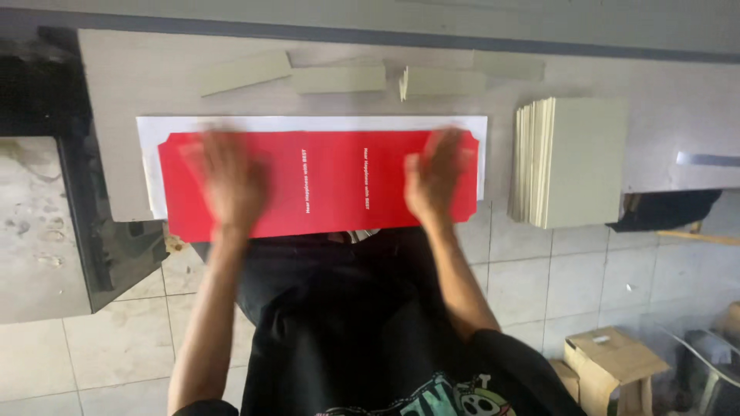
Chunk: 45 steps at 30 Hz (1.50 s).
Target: The person assembles cardboard boxes by hand, placing cardboard inserts into a larger white frame and smoothing a red cover sheet over the top.
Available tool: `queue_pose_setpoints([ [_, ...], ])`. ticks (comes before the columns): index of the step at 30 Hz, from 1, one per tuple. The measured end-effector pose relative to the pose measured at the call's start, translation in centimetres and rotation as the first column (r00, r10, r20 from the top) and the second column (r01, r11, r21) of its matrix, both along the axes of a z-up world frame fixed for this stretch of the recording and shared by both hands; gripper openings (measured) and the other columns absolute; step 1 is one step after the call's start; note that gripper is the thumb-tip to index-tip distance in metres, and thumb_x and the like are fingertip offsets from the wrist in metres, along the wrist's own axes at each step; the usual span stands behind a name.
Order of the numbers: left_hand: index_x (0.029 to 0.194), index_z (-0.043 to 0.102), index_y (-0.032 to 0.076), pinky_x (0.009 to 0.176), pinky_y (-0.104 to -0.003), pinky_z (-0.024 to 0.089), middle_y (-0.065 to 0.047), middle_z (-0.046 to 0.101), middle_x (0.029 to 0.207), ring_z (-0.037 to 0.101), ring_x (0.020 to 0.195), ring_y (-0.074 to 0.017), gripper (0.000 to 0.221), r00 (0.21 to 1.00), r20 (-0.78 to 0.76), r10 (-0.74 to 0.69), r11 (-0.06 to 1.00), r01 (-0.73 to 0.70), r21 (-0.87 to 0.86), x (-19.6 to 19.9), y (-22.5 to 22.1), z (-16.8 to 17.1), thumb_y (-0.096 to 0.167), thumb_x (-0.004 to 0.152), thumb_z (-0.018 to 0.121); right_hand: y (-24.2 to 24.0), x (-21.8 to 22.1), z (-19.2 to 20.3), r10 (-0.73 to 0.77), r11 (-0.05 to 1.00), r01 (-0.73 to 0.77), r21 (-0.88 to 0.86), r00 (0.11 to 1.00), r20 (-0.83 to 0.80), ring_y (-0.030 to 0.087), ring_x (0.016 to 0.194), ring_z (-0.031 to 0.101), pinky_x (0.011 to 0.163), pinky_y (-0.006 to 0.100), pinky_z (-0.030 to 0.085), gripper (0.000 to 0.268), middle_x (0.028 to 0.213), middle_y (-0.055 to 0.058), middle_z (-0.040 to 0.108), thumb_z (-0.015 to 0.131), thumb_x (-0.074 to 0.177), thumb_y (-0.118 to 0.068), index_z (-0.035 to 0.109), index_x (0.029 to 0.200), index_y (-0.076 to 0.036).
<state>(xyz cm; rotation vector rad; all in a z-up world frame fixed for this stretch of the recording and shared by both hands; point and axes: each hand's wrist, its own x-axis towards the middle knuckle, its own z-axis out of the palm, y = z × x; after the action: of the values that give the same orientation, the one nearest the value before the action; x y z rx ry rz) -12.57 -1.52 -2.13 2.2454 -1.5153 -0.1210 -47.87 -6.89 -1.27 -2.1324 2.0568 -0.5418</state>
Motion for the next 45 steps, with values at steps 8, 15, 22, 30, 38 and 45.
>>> queue_pose_setpoints([
  [8,0.159,0.042,0.021,0.122,-0.056,0.018,-0.018,0.029,0.166,0.028,0.153,-0.0373,0.052,0.815,0.039,-0.579,0.811,0.580,-0.080,-7.7,-2.3,1.0,0.029,0.107,0.040,5.8,9.6,2.8,0.607,0.785,-0.613,0.088,0.790,0.082,0.045,0.154,0.022,0.124,0.061,0.017,0.074,0.163,0.033,0.026,0.042,0.106,-0.046,0.034,0.156,0.007],
  [15,0.159,0.039,0.026,0.124,-0.056,0.015,-0.017,0.025,0.167,0.024,0.154,-0.0371,0.053,0.805,-0.019,-0.593,0.805,0.593,0.002,-7.4,-2.7,1.0,0.034,0.107,0.044,15.6,5.0,3.1,0.719,0.617,-0.747,0.245,0.663,0.211,0.042,0.152,0.026,0.122,0.057,0.019,0.079,0.165,0.024,0.026,0.038,0.104,-0.056,0.024,0.161,-0.003],
  [22,0.159,0.041,0.015,0.123,-0.051,0.018,-0.021,0.028,0.166,0.027,0.153,-0.0370,0.054,0.866,0.092,-0.492,0.866,0.497,-0.043,-6.3,-2.1,0.8,0.026,0.106,0.045,0.7,13.0,2.1,0.589,0.805,-0.578,-0.134,0.805,0.066,0.037,0.142,0.043,0.110,0.050,0.036,0.062,0.156,0.020,0.042,0.047,0.107,-0.045,0.041,0.156,-0.007],
  [30,0.161,0.035,0.008,0.124,-0.051,0.014,-0.024,0.021,0.167,0.018,0.154,-0.0403,0.053,0.868,-0.035,-0.495,0.869,0.494,-0.034,-5.8,-1.8,0.7,0.024,0.111,0.041,14.0,7.1,1.4,0.749,0.639,-0.769,-0.022,0.615,0.248,0.038,0.154,0.027,0.124,0.054,0.020,0.073,0.166,0.021,0.030,0.049,0.103,-0.048,0.034,0.158,-0.002],
  [38,0.161,0.035,0.020,0.126,-0.051,0.016,-0.023,0.022,0.168,0.019,0.154,-0.0422,0.131,0.729,-0.122,-0.674,0.731,0.682,0.032,-2.8,4.9,5.0,0.054,0.047,0.090,8.9,-2.5,0.9,0.486,0.873,-0.487,-0.034,0.873,-0.040,0.049,0.149,0.029,0.113,0.065,0.032,0.096,0.169,0.022,0.019,0.085,0.071,-0.015,0.047,0.157,-0.031],
  [45,0.149,0.051,0.034,0.114,-0.051,0.041,-0.026,0.027,0.165,0.042,0.144,-0.0442,0.085,0.723,0.001,-0.691,0.711,0.679,0.184,2.1,5.5,7.9,-0.002,0.073,0.066,3.0,-6.3,7.3,0.585,0.788,-0.592,-0.169,0.806,-0.093,0.035,0.140,0.052,0.110,0.054,0.043,0.062,0.159,0.010,0.049,0.087,0.063,-0.017,0.074,0.123,-0.027],
])
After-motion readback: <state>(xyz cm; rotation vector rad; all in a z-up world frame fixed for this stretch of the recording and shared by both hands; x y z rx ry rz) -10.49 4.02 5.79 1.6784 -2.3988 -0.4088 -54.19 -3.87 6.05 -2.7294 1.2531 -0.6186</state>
